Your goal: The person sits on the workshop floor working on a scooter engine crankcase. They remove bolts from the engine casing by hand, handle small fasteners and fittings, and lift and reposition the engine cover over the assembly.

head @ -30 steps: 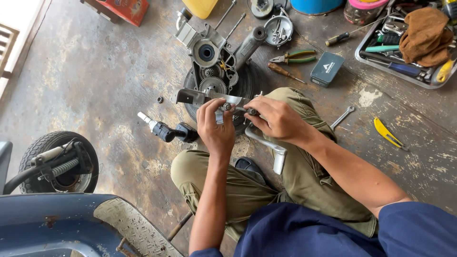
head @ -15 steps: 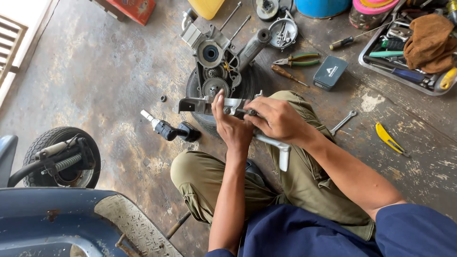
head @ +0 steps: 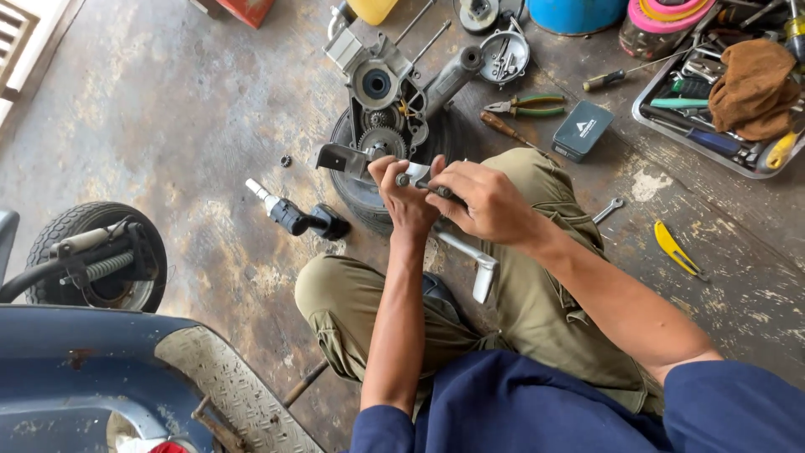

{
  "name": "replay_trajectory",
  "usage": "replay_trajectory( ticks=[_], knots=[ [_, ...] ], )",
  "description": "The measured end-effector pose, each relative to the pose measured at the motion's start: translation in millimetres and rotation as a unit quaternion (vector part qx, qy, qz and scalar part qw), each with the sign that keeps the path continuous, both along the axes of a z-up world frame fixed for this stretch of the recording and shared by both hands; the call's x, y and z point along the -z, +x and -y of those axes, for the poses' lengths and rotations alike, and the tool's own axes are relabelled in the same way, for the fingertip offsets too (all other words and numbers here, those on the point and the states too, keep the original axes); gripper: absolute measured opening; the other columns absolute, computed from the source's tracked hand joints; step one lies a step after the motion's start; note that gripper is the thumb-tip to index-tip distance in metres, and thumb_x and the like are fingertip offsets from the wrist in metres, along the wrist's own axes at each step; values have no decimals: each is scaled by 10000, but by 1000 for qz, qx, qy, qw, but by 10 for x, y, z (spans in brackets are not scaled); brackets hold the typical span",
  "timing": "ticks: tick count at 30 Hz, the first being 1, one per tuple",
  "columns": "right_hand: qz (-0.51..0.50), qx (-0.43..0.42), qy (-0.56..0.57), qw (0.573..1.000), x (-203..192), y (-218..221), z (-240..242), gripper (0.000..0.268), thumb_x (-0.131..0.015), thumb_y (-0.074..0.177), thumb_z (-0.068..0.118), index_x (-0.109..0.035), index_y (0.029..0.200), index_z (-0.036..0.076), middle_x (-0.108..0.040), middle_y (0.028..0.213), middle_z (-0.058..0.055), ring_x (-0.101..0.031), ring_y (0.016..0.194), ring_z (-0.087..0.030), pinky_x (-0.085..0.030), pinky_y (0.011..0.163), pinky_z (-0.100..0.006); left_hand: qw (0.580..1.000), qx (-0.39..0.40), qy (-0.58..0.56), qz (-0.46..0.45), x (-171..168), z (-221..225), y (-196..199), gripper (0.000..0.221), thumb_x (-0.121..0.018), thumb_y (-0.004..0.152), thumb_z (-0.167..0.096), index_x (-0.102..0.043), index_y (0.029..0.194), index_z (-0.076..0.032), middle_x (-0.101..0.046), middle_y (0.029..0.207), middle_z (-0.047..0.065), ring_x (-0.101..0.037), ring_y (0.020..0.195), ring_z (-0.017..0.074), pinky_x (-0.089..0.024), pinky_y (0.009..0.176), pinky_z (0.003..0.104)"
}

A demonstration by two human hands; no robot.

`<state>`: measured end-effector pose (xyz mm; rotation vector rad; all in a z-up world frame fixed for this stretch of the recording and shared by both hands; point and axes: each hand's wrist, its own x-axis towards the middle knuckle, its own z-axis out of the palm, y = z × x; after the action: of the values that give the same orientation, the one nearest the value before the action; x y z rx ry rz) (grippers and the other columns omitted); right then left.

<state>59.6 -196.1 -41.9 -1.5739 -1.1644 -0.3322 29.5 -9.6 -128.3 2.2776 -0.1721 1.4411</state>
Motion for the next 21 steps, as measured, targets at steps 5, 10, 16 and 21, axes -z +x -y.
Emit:
replay_trajectory(
  ticks=[5,10,16,21],
  knots=[
    [-40,-72,34,996,-103,-81,32,265,-722,991,242,-700,1064,-12,-673,884,-148,-694,758,-290,-566,662,-382,999,-3,29,44,115,-128,-82,423,-762,839,-42,-455,1130,-36,-514,979,137,-524,809,290,-479,792,380],
    [-199,-148,70,966,-75,-99,118,384,-736,969,331,-701,1166,4,-716,930,-163,-726,818,-266,-583,712,-383,999,-14,17,30,-334,50,-285,327,-697,872,-46,-480,1112,-3,-549,938,142,-563,766,307,-486,731,404],
    [-426,-127,71,893,229,-4,132,254,-598,1063,206,-676,1186,-1,-758,942,-96,-715,873,-122,-583,783,-253,1000,-24,4,3,-564,-213,-501,371,-677,857,-142,-425,1118,-65,-473,956,101,-459,781,217,-428,635,330],
    [-475,-48,-30,878,329,83,57,373,-652,1051,359,-680,1288,71,-737,1049,-83,-685,976,-142,-554,865,-309,994,38,-101,24,-1233,-257,-718,437,-691,858,-169,-331,1102,-123,-344,917,44,-432,773,153,-375,652,269]
  ],
)
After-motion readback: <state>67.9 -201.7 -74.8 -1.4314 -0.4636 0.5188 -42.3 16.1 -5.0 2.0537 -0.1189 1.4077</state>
